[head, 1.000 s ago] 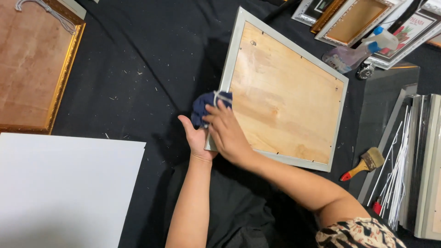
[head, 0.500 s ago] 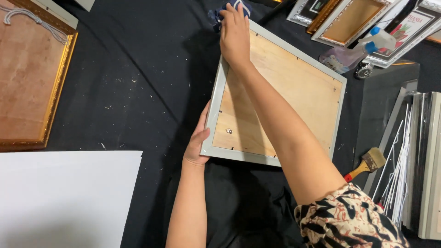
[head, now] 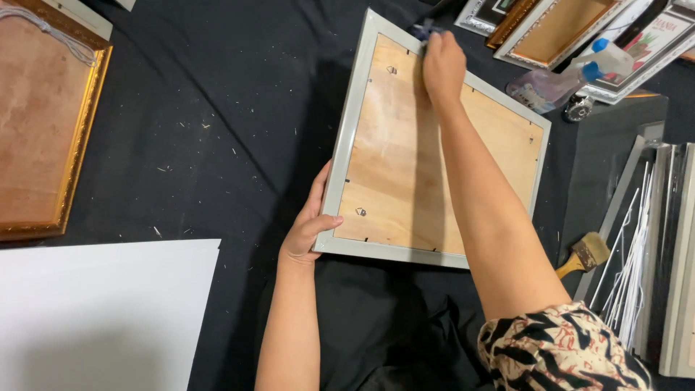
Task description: The person places a wooden backing board onto a picture frame, presses it into place, and then uses a brush and a cloth to clean the surface. The person then moves the frame aside.
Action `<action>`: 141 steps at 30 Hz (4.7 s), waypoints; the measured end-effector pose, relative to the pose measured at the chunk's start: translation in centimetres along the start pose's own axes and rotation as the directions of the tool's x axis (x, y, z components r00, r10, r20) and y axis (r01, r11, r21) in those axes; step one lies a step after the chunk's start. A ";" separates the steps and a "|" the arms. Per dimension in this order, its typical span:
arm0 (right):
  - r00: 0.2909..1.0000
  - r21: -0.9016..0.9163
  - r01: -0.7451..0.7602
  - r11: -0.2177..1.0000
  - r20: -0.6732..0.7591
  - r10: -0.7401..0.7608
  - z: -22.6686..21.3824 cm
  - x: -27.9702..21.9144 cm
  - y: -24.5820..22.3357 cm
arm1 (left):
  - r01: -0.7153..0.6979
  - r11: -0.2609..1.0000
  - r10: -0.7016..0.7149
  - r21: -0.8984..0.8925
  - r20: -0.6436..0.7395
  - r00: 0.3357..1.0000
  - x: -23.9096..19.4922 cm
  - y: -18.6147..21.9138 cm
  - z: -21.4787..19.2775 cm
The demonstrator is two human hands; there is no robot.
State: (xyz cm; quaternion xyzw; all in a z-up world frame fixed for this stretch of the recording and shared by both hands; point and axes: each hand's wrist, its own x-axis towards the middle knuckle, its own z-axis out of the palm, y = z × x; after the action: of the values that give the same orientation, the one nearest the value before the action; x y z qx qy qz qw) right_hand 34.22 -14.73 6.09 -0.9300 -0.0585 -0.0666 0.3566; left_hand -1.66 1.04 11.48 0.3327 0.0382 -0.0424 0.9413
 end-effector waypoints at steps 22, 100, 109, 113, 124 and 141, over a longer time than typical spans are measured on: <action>0.980 -0.010 0.192 0.981 0.050 -0.191 -4.2 -3.4 10.1 | -0.021 0.993 0.044 0.112 -0.207 0.977 -1.1 -0.3 -2.2; 0.967 0.161 -0.106 0.981 -0.215 0.139 -7.3 -43.7 7.7 | -0.228 0.970 0.222 -0.084 -0.078 0.972 -1.5 -7.3 -2.0; 0.763 -0.057 0.646 0.761 0.089 -0.641 -7.4 -42.4 -6.0 | -0.154 0.889 0.057 -0.431 -0.230 0.972 -3.1 -6.0 1.2; 0.787 -0.123 0.615 0.779 0.149 -0.598 -10.2 -42.6 4.7 | -0.173 0.862 0.072 -0.476 -0.223 0.972 -2.5 -6.0 0.7; 0.674 0.041 0.739 0.673 -0.002 -0.739 -5.6 -37.0 -9.7 | -0.151 0.852 0.057 -0.502 -0.198 0.979 -3.9 -4.5 3.1; 0.836 0.147 0.365 0.919 0.383 -0.393 -19.2 -38.6 8.8 | -0.140 0.854 -0.007 -0.501 -0.280 0.960 -3.1 -3.2 4.0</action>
State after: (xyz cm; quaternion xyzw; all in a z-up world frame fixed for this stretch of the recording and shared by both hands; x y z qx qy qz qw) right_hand -4.01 -36.52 8.04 -0.8807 -0.3161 0.0604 0.3477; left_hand -4.91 -3.77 12.94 0.0723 0.1654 0.0481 0.9824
